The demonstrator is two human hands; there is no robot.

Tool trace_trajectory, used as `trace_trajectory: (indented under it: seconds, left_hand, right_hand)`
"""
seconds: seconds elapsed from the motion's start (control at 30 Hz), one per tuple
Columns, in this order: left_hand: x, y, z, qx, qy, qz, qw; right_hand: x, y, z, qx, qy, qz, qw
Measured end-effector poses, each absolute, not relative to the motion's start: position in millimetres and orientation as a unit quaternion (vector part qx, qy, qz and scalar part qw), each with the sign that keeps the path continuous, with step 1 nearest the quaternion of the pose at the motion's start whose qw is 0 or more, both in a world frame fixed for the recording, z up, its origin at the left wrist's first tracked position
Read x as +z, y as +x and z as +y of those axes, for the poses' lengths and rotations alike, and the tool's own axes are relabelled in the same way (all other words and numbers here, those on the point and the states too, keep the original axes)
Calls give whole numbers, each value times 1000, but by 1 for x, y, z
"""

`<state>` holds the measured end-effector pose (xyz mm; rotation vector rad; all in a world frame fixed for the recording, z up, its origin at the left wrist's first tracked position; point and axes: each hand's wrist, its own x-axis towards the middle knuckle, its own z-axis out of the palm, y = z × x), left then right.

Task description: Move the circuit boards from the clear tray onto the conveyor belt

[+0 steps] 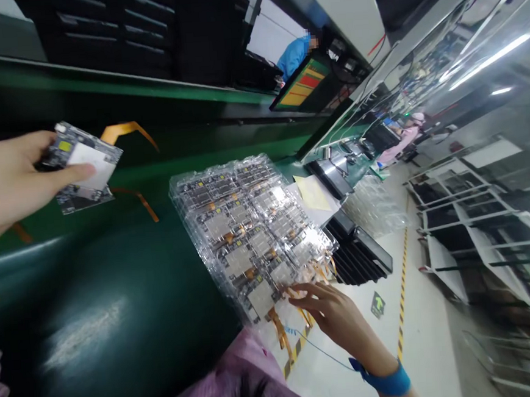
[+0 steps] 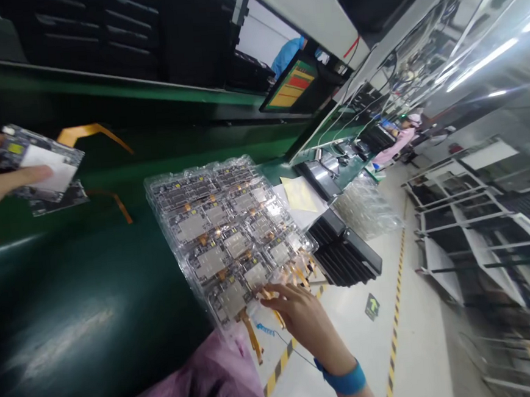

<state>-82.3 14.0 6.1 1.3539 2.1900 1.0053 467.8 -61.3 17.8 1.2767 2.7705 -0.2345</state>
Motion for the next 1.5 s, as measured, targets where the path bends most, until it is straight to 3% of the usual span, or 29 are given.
trace_trajectory:
  seconds: [0.1,0.2,0.3,0.4,0.7,0.97,1.03,1.17,1.23,1.33,1.5]
  left_hand:
    - [25,-51,4,419,511,701,267]
    - [33,-23,-4,422,568,622,334]
    - [35,3,-16,407,632,565,341]
    - [35,27,-30,395,656,539,350]
    - [32,61,-44,385,676,495,387]
    - [-5,100,-34,391,734,421,363]
    - [-23,106,-27,359,778,422,297]
    - [-63,119,-16,249,857,430,138]
    - [-77,125,-15,220,874,424,92]
    - [-88,130,-16,208,880,424,48]
    - [-79,126,-18,245,881,400,65]
  right_hand:
    - [38,460,-51,-99,417,904,-14]
    - [68,425,-41,-94,422,889,-154]
    - [88,374,-33,-75,385,866,-310]
    - [88,326,-19,-75,338,864,-365]
    - [78,286,2,-58,303,882,-355]
    - [116,322,18,-208,327,904,-180]
    - [142,350,26,-180,386,882,-200]
    - [175,397,61,-163,532,764,-325]
    - [164,398,86,-226,554,730,-330]
    - [113,366,126,-322,541,732,-262]
    - [26,289,177,-322,581,733,-147]
